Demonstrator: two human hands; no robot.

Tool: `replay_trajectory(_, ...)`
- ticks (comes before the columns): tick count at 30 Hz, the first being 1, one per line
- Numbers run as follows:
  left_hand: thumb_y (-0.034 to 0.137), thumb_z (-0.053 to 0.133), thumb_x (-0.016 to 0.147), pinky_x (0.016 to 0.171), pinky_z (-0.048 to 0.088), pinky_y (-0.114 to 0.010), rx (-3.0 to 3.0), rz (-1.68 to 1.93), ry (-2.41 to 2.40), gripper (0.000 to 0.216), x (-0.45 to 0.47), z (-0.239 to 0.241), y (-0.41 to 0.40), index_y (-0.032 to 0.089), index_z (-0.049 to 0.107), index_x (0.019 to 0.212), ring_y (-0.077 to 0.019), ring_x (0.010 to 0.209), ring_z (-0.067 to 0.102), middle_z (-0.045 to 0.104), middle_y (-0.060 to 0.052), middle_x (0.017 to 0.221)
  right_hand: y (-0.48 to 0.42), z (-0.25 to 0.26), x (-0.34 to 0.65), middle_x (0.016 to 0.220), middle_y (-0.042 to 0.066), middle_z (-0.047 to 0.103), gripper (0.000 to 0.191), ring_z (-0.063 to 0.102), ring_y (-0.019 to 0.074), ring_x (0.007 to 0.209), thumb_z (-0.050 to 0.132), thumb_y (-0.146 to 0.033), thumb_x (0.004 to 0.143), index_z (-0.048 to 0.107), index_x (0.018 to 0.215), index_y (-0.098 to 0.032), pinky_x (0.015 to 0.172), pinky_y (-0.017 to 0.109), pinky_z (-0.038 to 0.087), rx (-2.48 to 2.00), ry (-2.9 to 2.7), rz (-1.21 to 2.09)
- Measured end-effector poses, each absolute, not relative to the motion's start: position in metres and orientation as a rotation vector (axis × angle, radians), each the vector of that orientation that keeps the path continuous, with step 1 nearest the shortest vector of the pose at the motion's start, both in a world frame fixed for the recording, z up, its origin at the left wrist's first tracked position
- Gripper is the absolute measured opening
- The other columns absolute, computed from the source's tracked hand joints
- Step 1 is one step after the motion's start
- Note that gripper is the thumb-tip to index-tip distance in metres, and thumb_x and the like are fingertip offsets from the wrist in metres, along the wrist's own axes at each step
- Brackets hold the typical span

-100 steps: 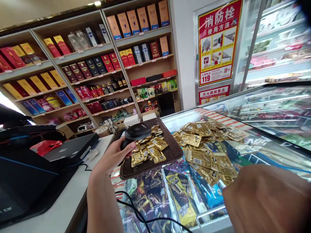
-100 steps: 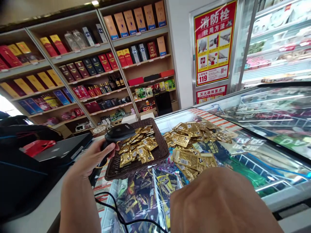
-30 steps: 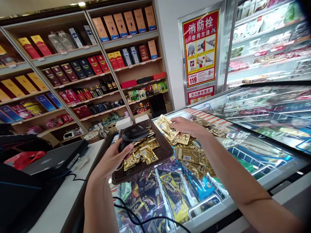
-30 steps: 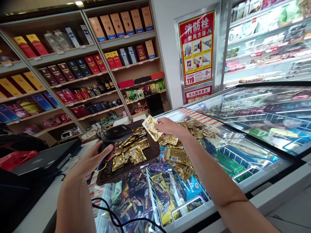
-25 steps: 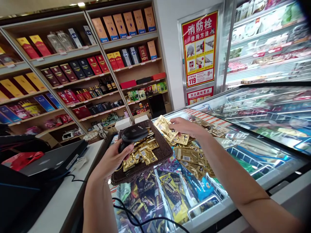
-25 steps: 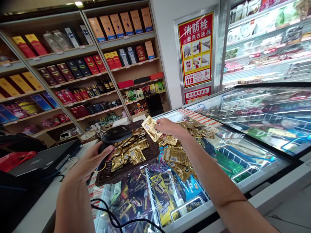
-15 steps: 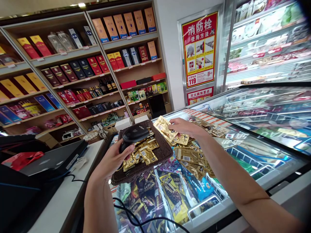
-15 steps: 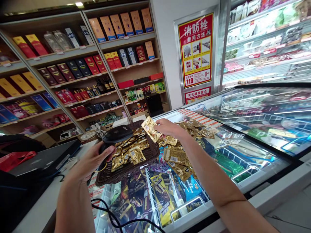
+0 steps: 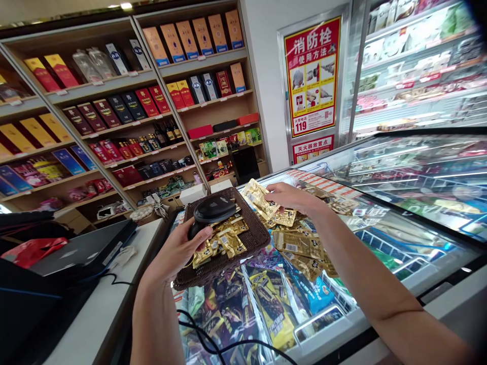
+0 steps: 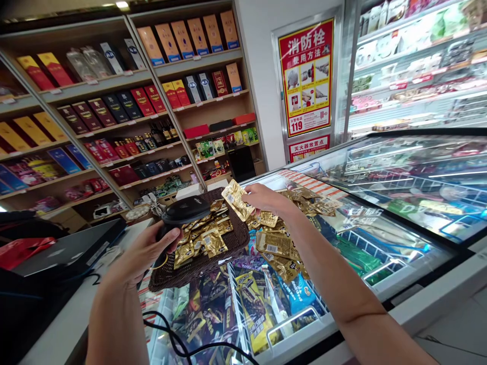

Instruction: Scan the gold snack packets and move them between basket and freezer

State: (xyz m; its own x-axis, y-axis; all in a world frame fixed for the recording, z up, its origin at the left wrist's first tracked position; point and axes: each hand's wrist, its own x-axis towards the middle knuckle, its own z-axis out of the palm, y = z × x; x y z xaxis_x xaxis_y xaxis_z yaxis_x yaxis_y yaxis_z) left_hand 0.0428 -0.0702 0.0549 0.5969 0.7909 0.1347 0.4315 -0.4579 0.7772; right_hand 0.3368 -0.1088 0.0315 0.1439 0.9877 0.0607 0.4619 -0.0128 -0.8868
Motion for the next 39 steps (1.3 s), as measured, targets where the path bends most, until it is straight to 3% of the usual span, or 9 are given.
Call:
replay_trajectory(8, 0.055, 0.057, 0.086, 0.051, 0.027, -0.02, 2.162, 0.567, 0.934, 0.037, 0.043, 0.052, -0.068, 0.019, 0.053, 0.082, -0.009, 0.058, 0.037, 0.046, 0.005, 0.064, -0.111, 0.028, 0.349, 0.109, 0.01, 0.066, 0.025, 0.064, 0.0212, 0.087, 0.054, -0.028, 0.083, 0.062, 0.104, -0.018, 0.057, 0.025, 0.05, -1.742, -1.536, 0.733)
replay_trajectory(15, 0.058, 0.061, 0.082, 0.052, 0.033, -0.021, 2.119, 0.558, 0.938, 0.04, 0.044, 0.054, -0.066, 0.018, 0.055, 0.086, -0.0098, 0.059, 0.042, 0.05, 0.003, 0.067, -0.104, 0.02, 0.378, 0.107, 0.015, 0.069, 0.026, 0.068, 0.0268, 0.086, 0.055, -0.012, 0.077, 0.07, 0.098, -0.014, 0.07, 0.034, 0.052, -2.369, -1.919, 0.504)
replay_trajectory(19, 0.06, 0.061, 0.081, 0.053, 0.033, -0.021, 2.107, 0.551, 0.986, 0.042, 0.041, 0.056, -0.066, 0.018, 0.054, 0.083, -0.0103, 0.058, 0.042, 0.05, 0.003, 0.065, -0.086, 0.0, 0.387, 0.109, 0.017, 0.07, 0.028, 0.066, 0.0315, 0.099, 0.065, -0.014, 0.072, 0.073, 0.099, -0.012, 0.079, 0.039, 0.052, -2.664, -1.926, 0.448)
replay_trajectory(23, 0.06, 0.063, 0.078, 0.053, 0.034, -0.022, 2.1, 0.618, 1.052, 0.043, 0.033, 0.057, -0.062, 0.018, 0.054, 0.083, -0.0115, 0.059, 0.044, 0.052, 0.002, 0.065, -0.077, -0.016, 0.394, 0.118, 0.017, 0.067, 0.043, 0.062, 0.0345, 0.111, 0.076, -0.023, 0.068, 0.071, 0.11, -0.014, 0.086, 0.045, 0.049, -2.85, -1.742, 0.344)
replay_trajectory(26, 0.061, 0.063, 0.078, 0.055, 0.037, -0.022, 2.107, 0.691, 1.133, 0.045, 0.024, 0.055, -0.055, 0.018, 0.057, 0.088, -0.0127, 0.062, 0.048, 0.056, 0.001, 0.069, -0.081, -0.012, 0.384, 0.12, 0.02, 0.065, 0.044, 0.061, 0.0343, 0.114, 0.069, -0.027, 0.077, 0.067, 0.118, -0.012, 0.088, 0.045, 0.048, -2.803, -1.644, 0.131)
replay_trajectory(30, 0.064, 0.061, 0.077, 0.055, 0.038, -0.023, 2.146, 0.739, 1.239, 0.048, 0.012, 0.052, -0.047, 0.018, 0.061, 0.092, -0.0143, 0.063, 0.052, 0.06, 0.0, 0.071, -0.085, -0.003, 0.325, 0.114, 0.02, 0.068, 0.041, 0.064, 0.0333, 0.107, 0.053, -0.043, 0.091, 0.068, 0.113, -0.012, 0.087, 0.045, 0.049, -2.406, -1.822, -0.151)
replay_trajectory(34, 0.066, 0.061, 0.075, 0.054, 0.039, -0.023, 2.095, 0.802, 1.226, 0.051, 0.007, 0.052, -0.047, 0.018, 0.062, 0.09, -0.015, 0.062, 0.054, 0.061, -0.002, 0.072, -0.069, -0.017, 0.242, 0.102, 0.017, 0.072, 0.041, 0.07, 0.0237, 0.089, 0.042, -0.043, 0.097, 0.068, 0.107, -0.012, 0.075, 0.032, 0.053, -2.044, -2.02, 0.052)
replay_trajectory(39, 0.063, 0.061, 0.077, 0.054, 0.039, -0.023, 2.078, 0.796, 1.104, 0.048, 0.005, 0.057, -0.057, 0.018, 0.061, 0.094, -0.0142, 0.062, 0.053, 0.061, -0.002, 0.075, -0.039, -0.047, 0.193, 0.117, 0.023, 0.067, 0.05, 0.064, 0.0361, 0.109, 0.056, -0.057, 0.087, 0.071, 0.107, -0.013, 0.085, 0.042, 0.05, -2.222, -2.204, 0.244)
